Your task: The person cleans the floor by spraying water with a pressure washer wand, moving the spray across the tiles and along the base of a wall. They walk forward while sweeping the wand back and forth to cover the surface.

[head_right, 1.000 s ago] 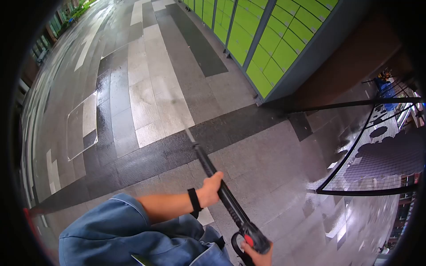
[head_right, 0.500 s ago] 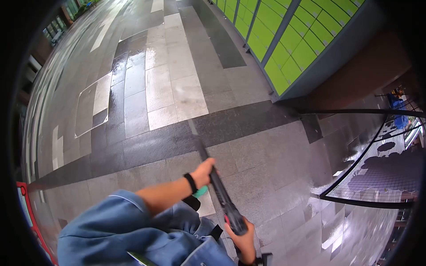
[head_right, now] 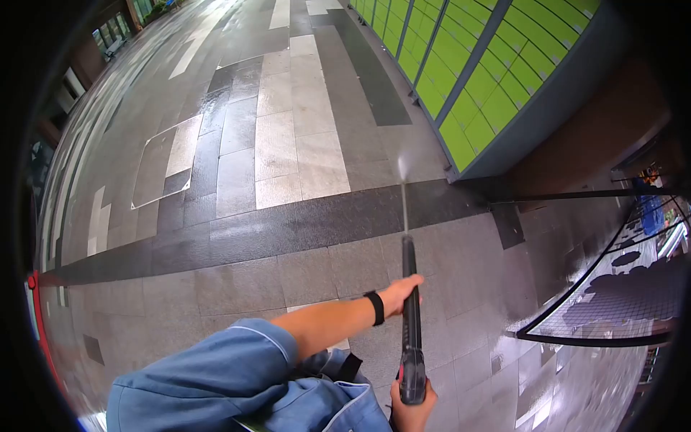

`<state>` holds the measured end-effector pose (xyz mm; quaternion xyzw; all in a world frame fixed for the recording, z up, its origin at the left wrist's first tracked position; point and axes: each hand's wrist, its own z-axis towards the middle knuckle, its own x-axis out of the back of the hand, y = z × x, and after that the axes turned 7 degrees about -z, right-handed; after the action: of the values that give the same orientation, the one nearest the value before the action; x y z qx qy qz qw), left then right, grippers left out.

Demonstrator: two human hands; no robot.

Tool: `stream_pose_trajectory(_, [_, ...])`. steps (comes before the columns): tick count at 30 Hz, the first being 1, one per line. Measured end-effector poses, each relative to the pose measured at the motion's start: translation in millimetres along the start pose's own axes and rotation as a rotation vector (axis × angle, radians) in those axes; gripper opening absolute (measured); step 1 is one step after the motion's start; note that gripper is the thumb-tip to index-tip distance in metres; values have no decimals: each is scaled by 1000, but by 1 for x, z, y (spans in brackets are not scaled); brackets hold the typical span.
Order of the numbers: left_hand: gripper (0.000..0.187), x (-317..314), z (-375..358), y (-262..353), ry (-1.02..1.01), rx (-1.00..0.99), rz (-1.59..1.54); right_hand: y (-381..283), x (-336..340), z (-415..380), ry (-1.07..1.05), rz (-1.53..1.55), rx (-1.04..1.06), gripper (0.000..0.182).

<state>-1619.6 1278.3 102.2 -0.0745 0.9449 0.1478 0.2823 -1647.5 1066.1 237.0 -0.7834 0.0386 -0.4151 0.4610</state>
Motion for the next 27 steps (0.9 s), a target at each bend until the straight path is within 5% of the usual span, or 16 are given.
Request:
stream_pose_trajectory(2, [26,26,5,34,-57,-75,-35,-5,-15,21,-15,59,-39,21])
stream_pose_trajectory(5, [34,92,22,101,131,-216,-121,-21,-58,76,-271,72,222,23])
stream_pose_trajectory(9, [29,139,-20,151,524,-347,-370,-28,-91,109,-575,230,96,23])
stream_pose_trajectory(11, [30,125,-47,140,556,-341,-396,-29,-73,104,-571,312,-1,22])
stream_pose_trajectory(17, [22,29,-17,23,17,-44,-315,-12,18,11,-128,238,-234,20])
stream_pose_trajectory(19, [24,-3,-5,-25,-150,40,-145,27,35,-16,63,-321,279,22])
stream_pose_trajectory(23, [31,-36,-4,-79,-223,148,-20,39,41,-28,93,-377,198,22])
stream_pose_trajectory(27, [29,-3,-2,-40,-125,110,-74,36,35,-22,100,-423,111,22])
